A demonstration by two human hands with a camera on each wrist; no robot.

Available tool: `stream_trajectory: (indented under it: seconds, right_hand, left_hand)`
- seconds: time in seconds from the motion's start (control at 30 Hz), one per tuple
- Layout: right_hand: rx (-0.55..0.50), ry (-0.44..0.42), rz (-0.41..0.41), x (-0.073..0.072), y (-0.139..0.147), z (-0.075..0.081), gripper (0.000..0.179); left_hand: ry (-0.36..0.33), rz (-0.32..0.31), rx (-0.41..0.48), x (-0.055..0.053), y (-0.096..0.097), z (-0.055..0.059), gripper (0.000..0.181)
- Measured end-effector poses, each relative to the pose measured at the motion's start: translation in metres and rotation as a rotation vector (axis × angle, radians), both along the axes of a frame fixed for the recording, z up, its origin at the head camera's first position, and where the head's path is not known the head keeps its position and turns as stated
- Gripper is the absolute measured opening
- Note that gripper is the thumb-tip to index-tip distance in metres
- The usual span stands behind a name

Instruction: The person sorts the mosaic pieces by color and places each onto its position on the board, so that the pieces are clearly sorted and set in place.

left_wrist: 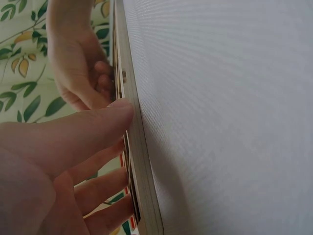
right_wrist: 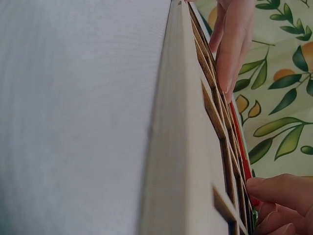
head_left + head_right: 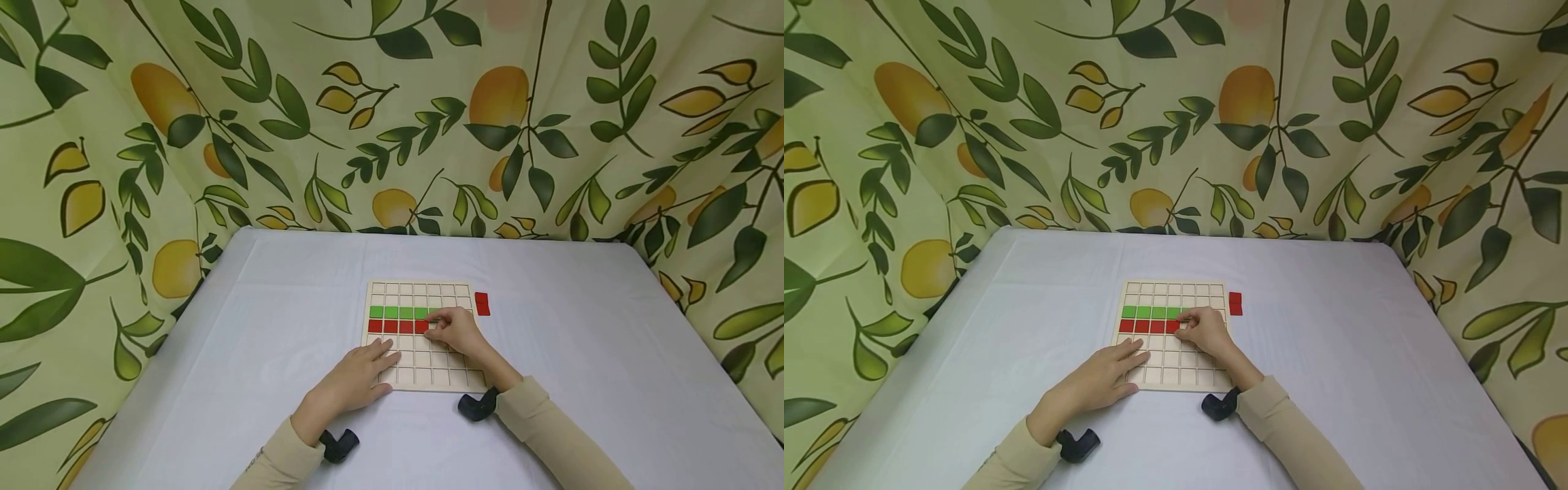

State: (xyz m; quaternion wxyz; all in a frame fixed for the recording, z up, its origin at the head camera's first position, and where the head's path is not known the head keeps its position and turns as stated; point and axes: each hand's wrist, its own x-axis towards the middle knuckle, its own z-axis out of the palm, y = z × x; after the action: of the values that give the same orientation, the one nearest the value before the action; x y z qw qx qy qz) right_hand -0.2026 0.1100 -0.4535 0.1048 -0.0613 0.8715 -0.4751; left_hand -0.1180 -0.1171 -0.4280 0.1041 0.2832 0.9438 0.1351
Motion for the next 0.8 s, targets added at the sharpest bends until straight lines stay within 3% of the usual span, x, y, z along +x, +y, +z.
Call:
stream_trajectory:
  seconds: [0.8]
  right_hand:
    - [-0.033, 0.012, 0.001, 0.0001, 0.0030, -0.0009, 0.025]
  left_hand:
    - [0.008, -0.001, -0.014, 0.0002, 0.0002, 0.0004, 0.055]
